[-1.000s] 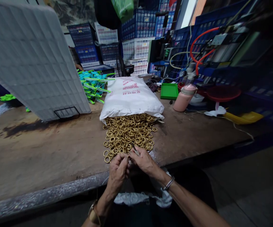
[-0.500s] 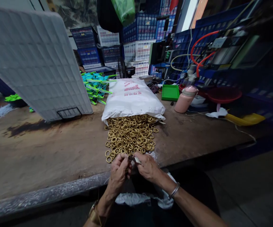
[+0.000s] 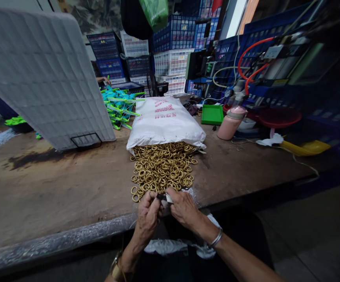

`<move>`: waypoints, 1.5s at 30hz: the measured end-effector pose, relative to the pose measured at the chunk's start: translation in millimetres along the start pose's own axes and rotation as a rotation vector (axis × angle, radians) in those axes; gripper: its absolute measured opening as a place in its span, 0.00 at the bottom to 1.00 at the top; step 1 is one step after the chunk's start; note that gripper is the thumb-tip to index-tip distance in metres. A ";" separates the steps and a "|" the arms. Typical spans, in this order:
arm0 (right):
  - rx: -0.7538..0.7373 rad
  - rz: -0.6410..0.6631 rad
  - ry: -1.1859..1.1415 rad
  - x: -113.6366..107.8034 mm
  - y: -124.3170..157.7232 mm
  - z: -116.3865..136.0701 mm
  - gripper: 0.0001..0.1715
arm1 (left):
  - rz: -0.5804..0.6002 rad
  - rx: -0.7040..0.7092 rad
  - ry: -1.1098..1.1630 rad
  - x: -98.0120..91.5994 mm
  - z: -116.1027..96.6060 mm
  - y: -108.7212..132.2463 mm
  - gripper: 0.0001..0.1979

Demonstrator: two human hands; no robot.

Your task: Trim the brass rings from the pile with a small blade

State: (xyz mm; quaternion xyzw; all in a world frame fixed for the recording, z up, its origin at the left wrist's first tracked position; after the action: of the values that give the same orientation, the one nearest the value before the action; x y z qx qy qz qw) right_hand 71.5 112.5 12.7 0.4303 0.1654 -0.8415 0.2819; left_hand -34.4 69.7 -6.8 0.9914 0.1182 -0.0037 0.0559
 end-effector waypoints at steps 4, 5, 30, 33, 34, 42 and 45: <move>-0.001 0.025 -0.003 0.0 -1.2 3.2 0.14 | -0.009 0.029 -0.021 -1.1 1.8 -0.9 0.13; -0.011 0.035 -0.011 0.7 -1.4 3.7 0.14 | -0.009 0.040 -0.022 -1.4 2.0 -1.0 0.13; 0.258 -0.007 -1.111 17.9 -11.4 -5.5 0.13 | 0.117 -0.182 0.401 3.3 -3.1 8.5 0.13; 0.148 -0.118 -0.952 4.4 -13.6 -4.7 0.11 | 0.045 -0.229 0.440 -0.1 2.7 6.7 0.15; 0.114 -0.128 -0.916 1.3 -13.5 -2.6 0.11 | 0.035 -0.231 0.445 -0.6 3.2 6.2 0.16; 0.067 -0.097 -0.839 0.2 -12.2 1.9 0.12 | 0.046 -0.211 0.394 -1.7 6.5 4.8 0.17; 0.074 -0.076 -0.858 4.2 -12.4 -0.9 0.12 | 0.020 -0.177 0.307 -4.1 9.1 3.0 0.16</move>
State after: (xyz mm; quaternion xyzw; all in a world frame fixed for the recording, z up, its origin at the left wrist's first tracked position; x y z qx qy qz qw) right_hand 62.5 121.4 9.3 0.0450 0.0187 -0.9592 0.2784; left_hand -37.7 64.9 -15.5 0.9726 0.1152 0.1590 0.1245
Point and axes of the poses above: each hand's wrist, its own y-axis away from the middle knuckle, its own x-axis out of the palm, z = x × y, the point moved 6 cm from there along -y, towards the middle knuckle, and after that the axes turned 11 degrees about -y, right-handed, at the moved point
